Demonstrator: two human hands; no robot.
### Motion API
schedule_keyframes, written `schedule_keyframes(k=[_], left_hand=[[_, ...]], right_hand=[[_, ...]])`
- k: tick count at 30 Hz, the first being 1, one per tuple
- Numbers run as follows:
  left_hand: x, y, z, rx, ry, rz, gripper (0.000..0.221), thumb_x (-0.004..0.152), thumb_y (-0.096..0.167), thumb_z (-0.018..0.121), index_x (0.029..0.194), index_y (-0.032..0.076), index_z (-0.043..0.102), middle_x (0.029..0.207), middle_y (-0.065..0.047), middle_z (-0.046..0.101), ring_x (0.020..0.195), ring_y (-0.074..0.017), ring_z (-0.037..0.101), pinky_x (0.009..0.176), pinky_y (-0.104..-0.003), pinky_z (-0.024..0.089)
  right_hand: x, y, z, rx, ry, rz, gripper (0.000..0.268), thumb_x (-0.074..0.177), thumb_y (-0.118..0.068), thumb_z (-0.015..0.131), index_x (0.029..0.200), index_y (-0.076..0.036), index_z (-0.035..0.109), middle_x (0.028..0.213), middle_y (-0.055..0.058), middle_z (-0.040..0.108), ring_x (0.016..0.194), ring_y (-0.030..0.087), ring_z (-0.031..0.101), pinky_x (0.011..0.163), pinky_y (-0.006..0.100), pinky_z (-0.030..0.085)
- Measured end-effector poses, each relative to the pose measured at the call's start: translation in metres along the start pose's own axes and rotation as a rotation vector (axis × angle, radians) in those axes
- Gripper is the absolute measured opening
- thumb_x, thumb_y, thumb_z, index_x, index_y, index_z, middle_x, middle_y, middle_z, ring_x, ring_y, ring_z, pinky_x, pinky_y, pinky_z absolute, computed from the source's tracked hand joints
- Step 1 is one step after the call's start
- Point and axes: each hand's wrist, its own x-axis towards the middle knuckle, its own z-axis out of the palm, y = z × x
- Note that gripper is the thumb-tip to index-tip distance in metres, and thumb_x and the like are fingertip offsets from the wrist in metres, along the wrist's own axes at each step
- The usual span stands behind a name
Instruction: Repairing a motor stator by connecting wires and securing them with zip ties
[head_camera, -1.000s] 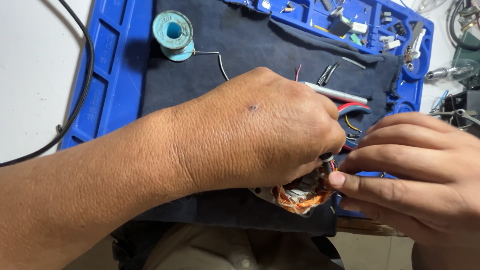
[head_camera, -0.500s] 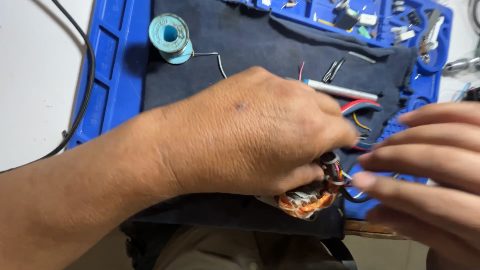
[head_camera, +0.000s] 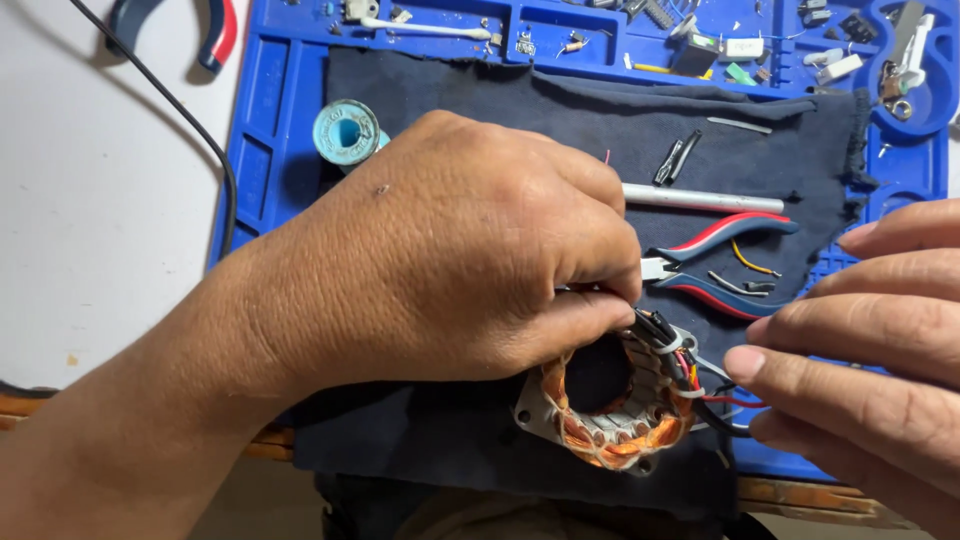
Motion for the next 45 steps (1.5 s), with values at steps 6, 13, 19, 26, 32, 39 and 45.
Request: schedule_keyframes(k=[6, 13, 19, 26, 32, 39, 45], left_hand=[[0.002, 0.003, -0.008, 0.006, -0.071, -0.085, 0.009, 0.099, 0.033, 0.081, 0.098, 0.029, 0.089, 0.095, 0.007, 0.08, 0.088, -0.0233, 0.08, 0.053, -0.049, 0.05], [-0.002, -0.008, -0.014, -0.025, 0.013, -0.005, 0.01, 0.097, 0.02, 0.079, 0.096, 0.021, 0.088, 0.093, 0.002, 0.083, 0.081, -0.0279, 0.078, 0.051, -0.052, 0.048], [0.006, -0.008, 0.002, 0.102, -0.109, -0.079, 0.02, 0.099, 0.039, 0.075, 0.096, 0.031, 0.093, 0.095, 0.003, 0.085, 0.085, -0.0371, 0.08, 0.055, -0.063, 0.056], [0.007, -0.009, 0.006, 0.08, -0.099, -0.103, 0.023, 0.092, 0.036, 0.073, 0.098, 0.031, 0.095, 0.091, -0.002, 0.087, 0.09, -0.041, 0.08, 0.066, -0.063, 0.059], [0.008, -0.005, 0.015, 0.099, -0.101, -0.117, 0.024, 0.094, 0.038, 0.072, 0.101, 0.025, 0.091, 0.096, -0.005, 0.089, 0.092, -0.0459, 0.081, 0.07, -0.066, 0.061], [0.006, 0.001, 0.016, 0.019, -0.061, -0.17, 0.022, 0.09, 0.042, 0.074, 0.088, 0.024, 0.086, 0.091, -0.003, 0.087, 0.089, -0.0425, 0.079, 0.066, -0.063, 0.056], [0.008, 0.014, 0.013, 0.038, -0.122, -0.264, 0.025, 0.086, 0.039, 0.069, 0.093, 0.022, 0.086, 0.093, -0.005, 0.088, 0.089, -0.0479, 0.079, 0.061, -0.068, 0.057]], right_hand=[[0.014, -0.008, -0.002, -0.002, 0.007, -0.01, 0.047, 0.098, -0.053, 0.077, 0.137, -0.027, 0.079, 0.13, -0.003, 0.084, 0.113, 0.025, 0.081, 0.111, 0.061, 0.06], [0.025, -0.007, -0.005, -0.011, -0.049, -0.003, 0.053, 0.097, -0.053, 0.076, 0.141, -0.023, 0.077, 0.129, 0.0, 0.085, 0.113, 0.028, 0.082, 0.115, 0.061, 0.06], [0.038, -0.014, -0.01, -0.002, -0.096, -0.013, 0.059, 0.095, -0.056, 0.078, 0.142, -0.02, 0.076, 0.133, 0.002, 0.087, 0.116, 0.027, 0.084, 0.114, 0.058, 0.061], [0.037, -0.004, -0.009, 0.009, -0.134, -0.032, 0.058, 0.093, -0.056, 0.079, 0.139, -0.02, 0.078, 0.133, 0.001, 0.087, 0.117, 0.027, 0.084, 0.116, 0.057, 0.063], [0.046, -0.016, -0.007, 0.054, -0.073, 0.046, 0.049, 0.092, -0.05, 0.08, 0.128, -0.016, 0.082, 0.124, 0.004, 0.089, 0.112, 0.026, 0.086, 0.112, 0.053, 0.064], [0.055, -0.019, -0.008, 0.105, -0.05, 0.038, 0.04, 0.093, -0.042, 0.082, 0.121, -0.013, 0.084, 0.112, 0.006, 0.089, 0.099, 0.027, 0.086, 0.105, 0.052, 0.066], [0.056, -0.02, -0.004, 0.131, 0.001, 0.023, 0.037, 0.096, -0.038, 0.079, 0.119, -0.009, 0.083, 0.11, 0.008, 0.089, 0.096, 0.028, 0.086, 0.1, 0.053, 0.066]])
